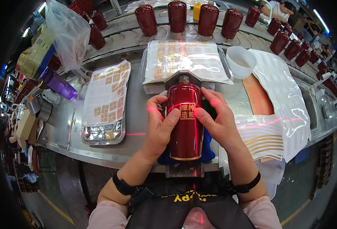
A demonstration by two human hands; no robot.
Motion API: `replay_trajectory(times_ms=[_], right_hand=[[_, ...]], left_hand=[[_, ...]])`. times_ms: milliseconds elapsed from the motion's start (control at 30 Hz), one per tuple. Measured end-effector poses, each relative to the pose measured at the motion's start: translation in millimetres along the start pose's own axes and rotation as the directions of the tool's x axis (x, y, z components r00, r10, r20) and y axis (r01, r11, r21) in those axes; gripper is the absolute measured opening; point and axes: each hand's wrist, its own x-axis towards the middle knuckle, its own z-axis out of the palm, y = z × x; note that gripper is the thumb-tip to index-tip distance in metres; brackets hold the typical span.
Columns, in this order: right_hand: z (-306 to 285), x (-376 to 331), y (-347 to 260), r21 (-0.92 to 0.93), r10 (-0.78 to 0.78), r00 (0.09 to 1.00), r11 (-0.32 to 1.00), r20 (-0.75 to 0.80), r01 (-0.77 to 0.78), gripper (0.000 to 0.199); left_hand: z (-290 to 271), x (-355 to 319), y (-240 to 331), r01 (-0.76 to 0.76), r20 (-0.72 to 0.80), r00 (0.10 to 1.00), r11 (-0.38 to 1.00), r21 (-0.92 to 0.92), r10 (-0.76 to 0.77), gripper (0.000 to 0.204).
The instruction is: Applying decorative labels and stickers to red liquor bottles at a factory workstation.
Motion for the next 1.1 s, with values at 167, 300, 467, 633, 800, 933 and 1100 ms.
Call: replay_trajectory(times_ms=[167,300,467,633,800,933,1100], right_hand=[[0.7,0.7,-4.4,-0.027,0.046,0.999,0.999,0.025,-0.045,0.060],[-0.3,0.5,-4.5,-0.045,0.045,0.999,0.998,0.025,-0.043,0.060],[1.2,-1.1,4.1,-0.038,0.040,0.999,0.998,0.011,-0.039,0.060],[-5.1,6.8,-7.7,-0.129,-0.094,0.996,0.987,0.002,0.094,0.058],[-27.6,25.4,-33.3,-0.143,-0.184,0.980,0.971,0.072,0.193,0.043],[-33.8,43.6,-34.6,-0.218,-0.172,0.958,0.950,0.231,0.223,0.025],[-25.1,57.9,-46.0,-0.329,-0.164,0.977,0.922,0.138,0.201,0.023]], left_hand=[[0.4,-0.4,-2.4,-0.022,-0.011,1.000,0.997,0.074,0.022,0.054],[-0.7,-0.8,-5.5,-0.047,-0.034,0.998,0.988,0.147,0.053,0.056],[-1.3,-0.4,-8.3,-0.058,-0.033,0.997,0.986,0.158,0.064,0.056],[3.6,-1.1,-6.2,-0.065,-0.041,0.997,0.987,0.146,0.072,0.054],[6.2,-2.0,-0.7,0.002,-0.084,0.996,0.987,0.162,0.011,0.055],[5.3,0.5,-1.9,-0.071,-0.059,0.994,0.963,0.261,0.089,0.057],[-0.5,-2.3,-8.4,-0.075,-0.055,0.993,0.932,0.355,0.101,0.054]])
